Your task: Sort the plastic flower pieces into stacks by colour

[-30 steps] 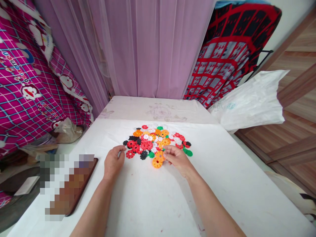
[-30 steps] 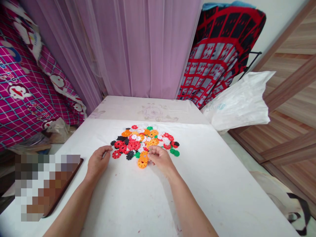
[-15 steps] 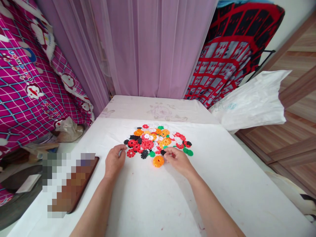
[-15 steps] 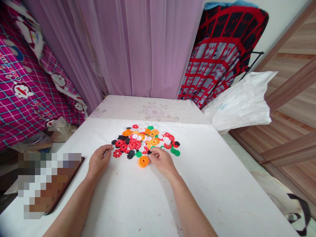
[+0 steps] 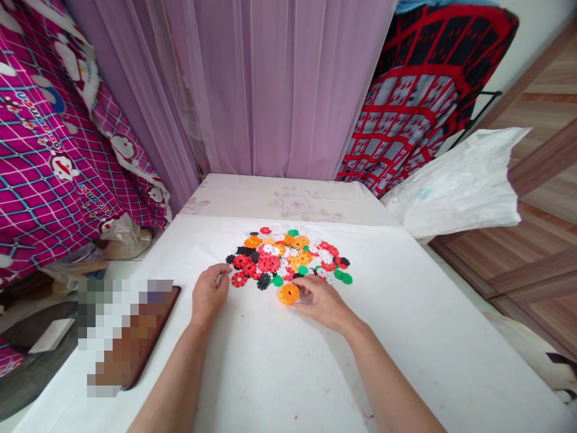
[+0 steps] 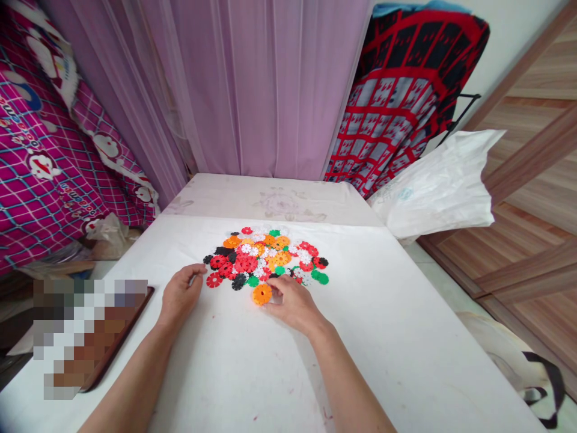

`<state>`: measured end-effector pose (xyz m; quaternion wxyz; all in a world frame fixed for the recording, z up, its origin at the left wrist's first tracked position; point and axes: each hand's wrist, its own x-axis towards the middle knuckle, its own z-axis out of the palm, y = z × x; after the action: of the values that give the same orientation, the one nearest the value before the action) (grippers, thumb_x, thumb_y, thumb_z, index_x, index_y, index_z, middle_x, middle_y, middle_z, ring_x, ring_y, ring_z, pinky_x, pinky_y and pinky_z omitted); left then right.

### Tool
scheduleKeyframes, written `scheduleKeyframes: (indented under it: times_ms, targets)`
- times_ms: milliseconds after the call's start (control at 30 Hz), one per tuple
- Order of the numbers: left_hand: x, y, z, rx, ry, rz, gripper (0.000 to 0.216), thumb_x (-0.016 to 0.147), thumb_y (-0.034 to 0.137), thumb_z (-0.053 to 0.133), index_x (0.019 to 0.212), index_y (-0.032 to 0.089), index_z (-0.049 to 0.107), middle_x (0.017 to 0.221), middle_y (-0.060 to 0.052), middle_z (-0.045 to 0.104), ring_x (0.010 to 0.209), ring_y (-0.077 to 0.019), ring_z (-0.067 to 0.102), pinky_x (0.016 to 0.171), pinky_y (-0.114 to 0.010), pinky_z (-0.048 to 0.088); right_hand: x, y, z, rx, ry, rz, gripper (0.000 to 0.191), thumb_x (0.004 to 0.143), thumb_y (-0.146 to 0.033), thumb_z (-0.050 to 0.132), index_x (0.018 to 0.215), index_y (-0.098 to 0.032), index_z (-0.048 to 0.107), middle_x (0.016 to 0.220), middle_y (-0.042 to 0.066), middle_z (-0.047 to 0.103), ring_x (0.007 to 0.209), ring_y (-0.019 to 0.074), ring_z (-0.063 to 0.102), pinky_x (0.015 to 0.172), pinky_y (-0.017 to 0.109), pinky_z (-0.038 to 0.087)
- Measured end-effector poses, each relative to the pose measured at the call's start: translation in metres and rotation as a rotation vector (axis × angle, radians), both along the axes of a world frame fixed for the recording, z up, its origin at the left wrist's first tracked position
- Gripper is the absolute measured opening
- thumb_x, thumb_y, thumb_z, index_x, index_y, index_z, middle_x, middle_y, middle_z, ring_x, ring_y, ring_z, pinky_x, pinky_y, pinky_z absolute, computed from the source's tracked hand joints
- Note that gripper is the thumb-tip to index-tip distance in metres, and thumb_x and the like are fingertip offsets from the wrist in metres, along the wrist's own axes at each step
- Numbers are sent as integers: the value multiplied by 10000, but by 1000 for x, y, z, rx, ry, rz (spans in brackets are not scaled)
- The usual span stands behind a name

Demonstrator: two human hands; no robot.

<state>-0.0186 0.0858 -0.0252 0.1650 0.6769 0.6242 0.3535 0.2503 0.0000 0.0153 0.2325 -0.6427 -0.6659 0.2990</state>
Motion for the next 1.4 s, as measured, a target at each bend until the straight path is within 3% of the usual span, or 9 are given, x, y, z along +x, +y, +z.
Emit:
scheduleKeyframes:
  times_ms: [433, 567, 700, 800, 1033, 1200, 1400]
  targets:
    - [0, 0, -3, 6, -3, 0, 246, 781, 239, 451, 898, 252, 666, 1034, -23, 736, 997, -219, 655, 895, -355, 503, -3, 0, 1, 7, -18, 2, 321, 728, -240, 661, 1047, -257, 693, 942, 3, 653, 820, 152, 603, 756, 268, 445]
    - [1, 0, -3, 5, -1, -4, 241, 785, 231, 451, 894, 248, 665, 1034, -26, 733, 991, -217, 653, 901, -354, 501, -3, -1, 1, -19, -42, -2, 395, 736, -263, 666, 1132, -261, 659, 1040, 14, 657, 881, 161, 619, 798, 274, 460]
    - [1, 0, -5, 20, -3, -18, 246, 780, 213, 450, 896, 244, 664, 1029, -28, 731, 988, -213, 651, 904, -354, 498, -13, -5, 4, 0, -234, -52, 582, 755, -360, 684, 1313, -273, 543, 1208, 52, 615, 1068, 218, 602, 907, 327, 455]
    - [1, 0, -5, 33, -2, -23, 255, 777, 197, 444, 898, 237, 665, 1024, -34, 731, 984, -214, 650, 896, -361, 502, -31, -9, 9, 13, -423, -105, 605, 794, -434, 665, 1344, -230, 515, 1277, 119, 566, 1119, 268, 585, 889, 357, 464]
    - [2, -1, -4, 15, -1, -18, 253, 772, 167, 451, 884, 246, 664, 1009, -25, 732, 977, -208, 653, 909, -370, 501, -62, -13, 17, -62, -626, -109, 520, 903, -471, 556, 1339, -193, 499, 1118, 147, 608, 942, 264, 640, 704, 327, 476]
    - [2, -2, -4, 19, -6, -16, 247, 779, 171, 458, 888, 247, 666, 1017, -26, 731, 975, -206, 652, 913, -376, 500, -61, -11, 12, -48, -644, -99, 394, 945, -357, 474, 1296, -188, 534, 1088, 137, 623, 965, 267, 632, 687, 317, 464]
    - [2, -2, -6, 34, -12, -19, 251, 777, 174, 452, 889, 246, 665, 1006, -27, 730, 979, -206, 650, 915, -371, 498, -59, -10, 8, -46, -646, -90, 436, 940, -350, 473, 1332, -164, 508, 1128, 142, 617, 991, 258, 625, 754, 316, 471]
